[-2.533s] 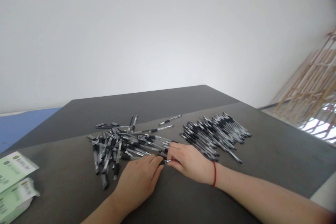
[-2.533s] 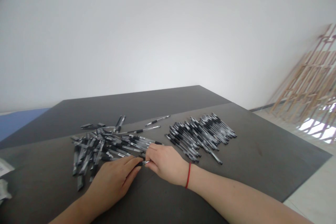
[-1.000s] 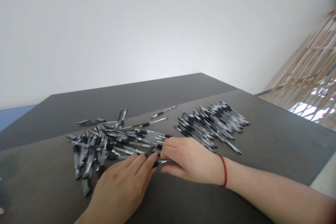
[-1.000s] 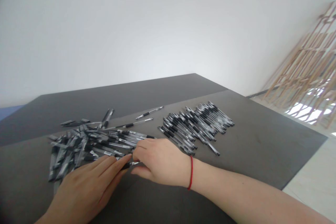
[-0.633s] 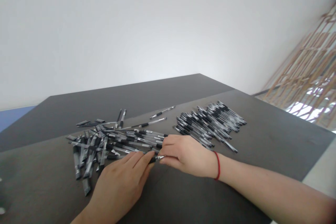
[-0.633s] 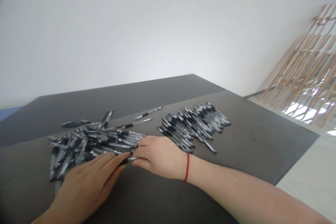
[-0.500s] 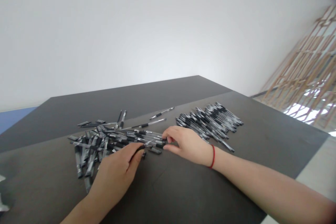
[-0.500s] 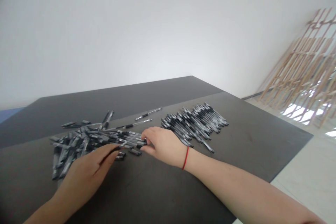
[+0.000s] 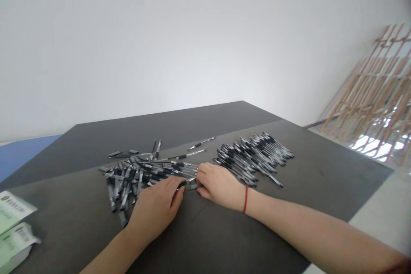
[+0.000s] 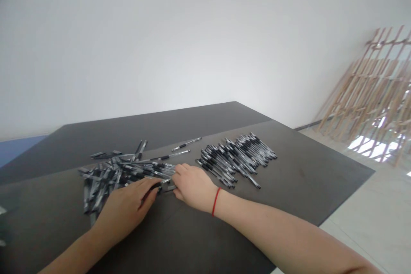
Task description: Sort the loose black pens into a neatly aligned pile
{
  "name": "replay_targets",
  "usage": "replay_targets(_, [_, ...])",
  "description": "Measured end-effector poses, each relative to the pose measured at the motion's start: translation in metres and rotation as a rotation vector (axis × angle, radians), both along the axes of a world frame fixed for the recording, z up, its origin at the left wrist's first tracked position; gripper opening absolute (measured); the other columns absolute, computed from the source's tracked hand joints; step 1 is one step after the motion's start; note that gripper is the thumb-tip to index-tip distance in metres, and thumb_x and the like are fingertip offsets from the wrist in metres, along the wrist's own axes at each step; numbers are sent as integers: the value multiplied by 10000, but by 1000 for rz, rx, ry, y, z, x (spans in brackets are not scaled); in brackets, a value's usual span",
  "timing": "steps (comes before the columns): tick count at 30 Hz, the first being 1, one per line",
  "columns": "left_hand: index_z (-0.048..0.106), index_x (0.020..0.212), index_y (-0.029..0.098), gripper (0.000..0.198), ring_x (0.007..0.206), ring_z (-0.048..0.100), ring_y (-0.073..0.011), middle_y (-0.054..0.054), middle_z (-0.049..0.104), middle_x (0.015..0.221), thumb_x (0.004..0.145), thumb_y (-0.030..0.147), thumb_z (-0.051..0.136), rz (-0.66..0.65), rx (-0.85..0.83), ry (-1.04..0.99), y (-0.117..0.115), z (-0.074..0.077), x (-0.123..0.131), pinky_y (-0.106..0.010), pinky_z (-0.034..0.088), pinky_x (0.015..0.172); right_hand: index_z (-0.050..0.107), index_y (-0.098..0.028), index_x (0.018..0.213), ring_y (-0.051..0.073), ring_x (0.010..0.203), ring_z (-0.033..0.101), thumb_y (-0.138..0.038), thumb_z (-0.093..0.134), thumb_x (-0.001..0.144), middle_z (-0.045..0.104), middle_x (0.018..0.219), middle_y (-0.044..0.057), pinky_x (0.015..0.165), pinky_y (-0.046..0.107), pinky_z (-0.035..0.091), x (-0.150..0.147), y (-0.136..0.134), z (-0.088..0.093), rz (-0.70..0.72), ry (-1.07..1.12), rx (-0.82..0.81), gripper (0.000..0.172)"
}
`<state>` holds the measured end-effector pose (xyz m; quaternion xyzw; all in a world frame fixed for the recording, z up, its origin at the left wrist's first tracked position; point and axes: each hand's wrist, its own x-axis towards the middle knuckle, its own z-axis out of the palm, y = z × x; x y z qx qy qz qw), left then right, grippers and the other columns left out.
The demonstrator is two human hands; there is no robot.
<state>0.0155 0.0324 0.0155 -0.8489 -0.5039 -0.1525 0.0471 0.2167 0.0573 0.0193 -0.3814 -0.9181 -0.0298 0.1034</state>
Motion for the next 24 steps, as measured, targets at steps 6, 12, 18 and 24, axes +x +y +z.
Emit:
replay_targets(6, [600,1036,203,246,852,652,-212,-53,688,933,911,251,394,-32,-17,79,-2,-2,2,-320,490,723,539,-169,889,160,772,554,-242,564,846,587,864,30,677,267,395,24,6,4,11,63,-74,88])
replay_targets(12, [598,1028,215,224,834,649,-217,-39,680,904,906,239,411,-34,-43,79,-5,-2,5,-318,484,692,546,-174,897,161,769,565,-226,558,844,596,856,30,676,259,391,28,9,3,77,119,-103,76])
replay_targets(18, [614,1018,200,233,825,651,-211,-54,682,905,881,214,426,-90,-12,87,-7,-3,9,-308,493,695,549,-171,927,169,802,571,-229,554,846,603,887,46,687,257,401,23,5,3,145,122,-129,100])
replay_targets(24, [599,1029,205,250,804,661,-214,-53,686,899,874,185,403,-62,-62,170,-10,-4,12,-327,500,683,531,-165,928,180,816,568,-245,523,876,604,894,52,696,270,418,16,-2,-1,174,113,-127,96])
